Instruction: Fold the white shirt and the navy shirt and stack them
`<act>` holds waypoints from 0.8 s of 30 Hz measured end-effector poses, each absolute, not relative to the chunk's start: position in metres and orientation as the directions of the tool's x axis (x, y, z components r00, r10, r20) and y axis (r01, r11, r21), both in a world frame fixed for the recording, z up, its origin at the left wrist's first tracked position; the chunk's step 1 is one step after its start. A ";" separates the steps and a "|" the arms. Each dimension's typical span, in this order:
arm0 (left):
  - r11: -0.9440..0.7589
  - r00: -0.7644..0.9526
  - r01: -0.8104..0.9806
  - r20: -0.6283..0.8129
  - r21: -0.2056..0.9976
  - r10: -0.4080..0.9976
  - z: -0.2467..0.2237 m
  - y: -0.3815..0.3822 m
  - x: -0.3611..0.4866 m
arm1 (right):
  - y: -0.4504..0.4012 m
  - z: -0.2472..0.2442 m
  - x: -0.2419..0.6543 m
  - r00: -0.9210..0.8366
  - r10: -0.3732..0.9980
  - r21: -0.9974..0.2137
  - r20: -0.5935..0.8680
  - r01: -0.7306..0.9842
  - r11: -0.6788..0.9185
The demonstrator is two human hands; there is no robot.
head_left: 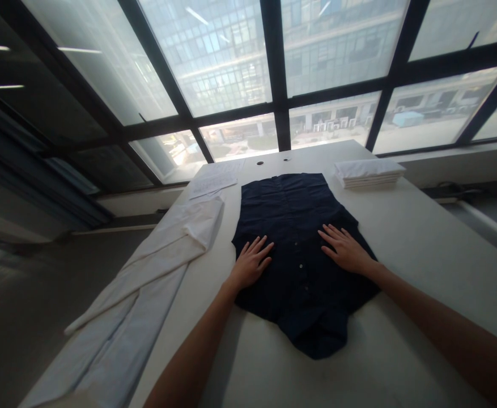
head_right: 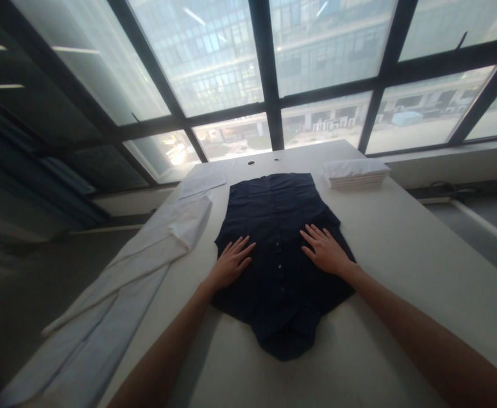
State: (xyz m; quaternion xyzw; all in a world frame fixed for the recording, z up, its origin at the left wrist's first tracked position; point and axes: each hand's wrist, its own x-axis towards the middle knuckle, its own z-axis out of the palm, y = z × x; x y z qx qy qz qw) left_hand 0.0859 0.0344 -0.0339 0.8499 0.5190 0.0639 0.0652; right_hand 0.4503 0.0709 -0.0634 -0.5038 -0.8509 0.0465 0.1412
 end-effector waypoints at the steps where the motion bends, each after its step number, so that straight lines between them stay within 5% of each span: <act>1: -0.452 0.452 0.874 0.042 0.177 0.891 -0.034 0.035 0.086 | 0.071 -0.064 0.451 -0.453 0.870 -0.225 0.197 0.843 0.490; 24: -0.452 0.449 0.874 0.061 0.179 0.891 -0.035 0.035 0.087 | 0.071 -0.063 0.452 -0.452 0.868 -0.222 0.208 0.842 0.492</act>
